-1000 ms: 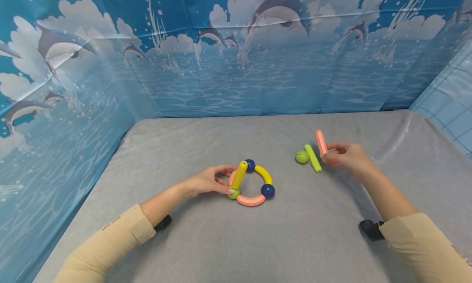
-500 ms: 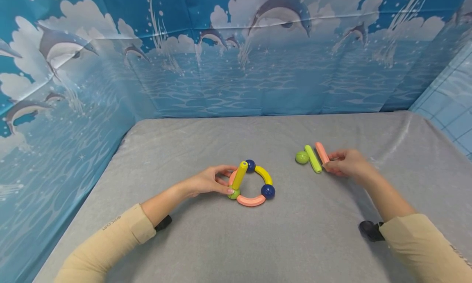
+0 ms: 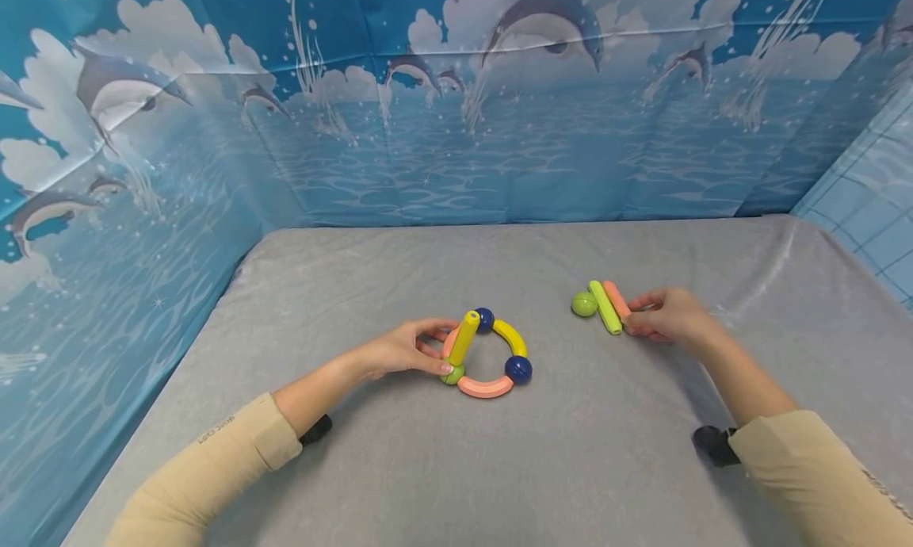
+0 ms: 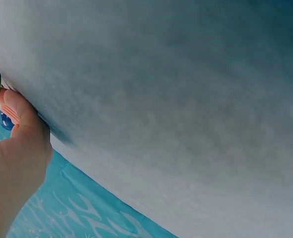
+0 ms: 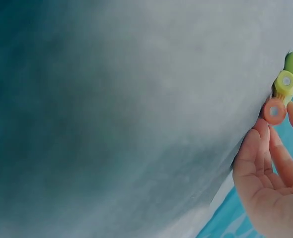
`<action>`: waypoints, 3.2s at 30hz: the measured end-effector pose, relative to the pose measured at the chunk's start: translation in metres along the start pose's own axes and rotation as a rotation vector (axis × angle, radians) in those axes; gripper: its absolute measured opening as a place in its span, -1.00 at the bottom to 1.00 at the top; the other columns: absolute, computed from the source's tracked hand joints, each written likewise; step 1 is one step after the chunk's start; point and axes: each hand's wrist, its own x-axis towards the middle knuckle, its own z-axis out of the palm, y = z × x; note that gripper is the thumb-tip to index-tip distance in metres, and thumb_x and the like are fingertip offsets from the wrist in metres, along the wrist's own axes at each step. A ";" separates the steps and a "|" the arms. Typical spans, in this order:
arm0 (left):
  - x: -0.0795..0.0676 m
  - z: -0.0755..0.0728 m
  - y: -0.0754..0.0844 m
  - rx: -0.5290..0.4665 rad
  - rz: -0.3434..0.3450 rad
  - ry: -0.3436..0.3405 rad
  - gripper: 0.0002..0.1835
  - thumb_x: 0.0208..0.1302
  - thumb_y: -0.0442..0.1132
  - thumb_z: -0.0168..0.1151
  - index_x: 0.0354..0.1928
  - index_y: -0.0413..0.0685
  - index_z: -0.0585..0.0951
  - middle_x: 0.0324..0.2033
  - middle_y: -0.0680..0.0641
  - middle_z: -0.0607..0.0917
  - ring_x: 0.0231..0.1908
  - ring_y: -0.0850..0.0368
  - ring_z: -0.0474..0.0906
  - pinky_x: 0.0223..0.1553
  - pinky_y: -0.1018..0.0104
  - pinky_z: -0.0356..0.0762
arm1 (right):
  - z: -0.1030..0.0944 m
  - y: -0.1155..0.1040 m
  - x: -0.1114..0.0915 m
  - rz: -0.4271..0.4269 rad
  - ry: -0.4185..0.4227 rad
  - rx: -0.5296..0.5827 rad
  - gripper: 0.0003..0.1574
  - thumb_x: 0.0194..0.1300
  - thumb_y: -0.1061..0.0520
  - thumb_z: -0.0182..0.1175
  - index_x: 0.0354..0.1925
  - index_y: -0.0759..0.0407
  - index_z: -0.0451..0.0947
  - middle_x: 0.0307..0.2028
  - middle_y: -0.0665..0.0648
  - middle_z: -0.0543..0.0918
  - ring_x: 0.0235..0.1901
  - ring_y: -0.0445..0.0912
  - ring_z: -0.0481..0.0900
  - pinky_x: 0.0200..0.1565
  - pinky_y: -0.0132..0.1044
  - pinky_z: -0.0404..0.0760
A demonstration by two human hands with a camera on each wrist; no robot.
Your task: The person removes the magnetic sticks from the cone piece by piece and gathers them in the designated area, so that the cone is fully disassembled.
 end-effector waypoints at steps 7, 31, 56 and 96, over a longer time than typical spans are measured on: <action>-0.001 -0.001 -0.001 0.007 0.004 -0.007 -0.26 0.07 -0.33 0.39 0.32 0.00 0.33 0.07 -0.11 0.39 -0.30 0.16 0.54 -0.25 0.37 0.49 | -0.004 -0.002 -0.003 -0.011 -0.025 -0.008 -0.13 0.18 0.00 0.28 0.22 0.53 0.21 -0.24 0.10 0.56 -0.42 -0.18 0.53 -0.35 -0.29 0.59; -0.001 0.000 -0.002 0.056 -0.006 0.029 -0.26 0.01 -0.29 0.44 0.29 0.08 0.38 0.06 -0.04 0.44 -0.04 0.07 0.38 -0.20 0.35 0.46 | 0.061 -0.082 -0.021 -0.283 -0.271 0.276 -0.30 0.20 0.19 0.24 0.21 0.44 0.23 -0.14 0.24 0.56 -0.14 0.03 0.58 -0.08 -0.19 0.55; -0.001 -0.001 0.002 0.069 0.002 0.009 -0.27 0.08 -0.29 0.38 0.32 0.01 0.32 0.10 -0.10 0.42 0.00 0.06 0.36 -0.20 0.35 0.44 | 0.145 -0.122 -0.021 -0.271 -0.402 0.497 -0.35 0.15 0.29 0.27 0.17 0.47 0.31 -0.23 0.14 0.64 -0.23 -0.09 0.61 -0.08 -0.14 0.57; -0.002 0.000 0.000 0.061 0.031 -0.003 -0.33 0.08 -0.30 0.38 0.26 -0.07 0.37 -0.01 -0.09 0.47 -0.09 0.07 0.40 -0.16 0.32 0.44 | 0.172 -0.129 -0.024 -0.550 -0.120 0.237 -0.55 0.08 0.29 0.36 -0.10 0.33 0.38 -0.37 0.19 0.60 -0.41 -0.04 0.57 -0.36 -0.30 0.56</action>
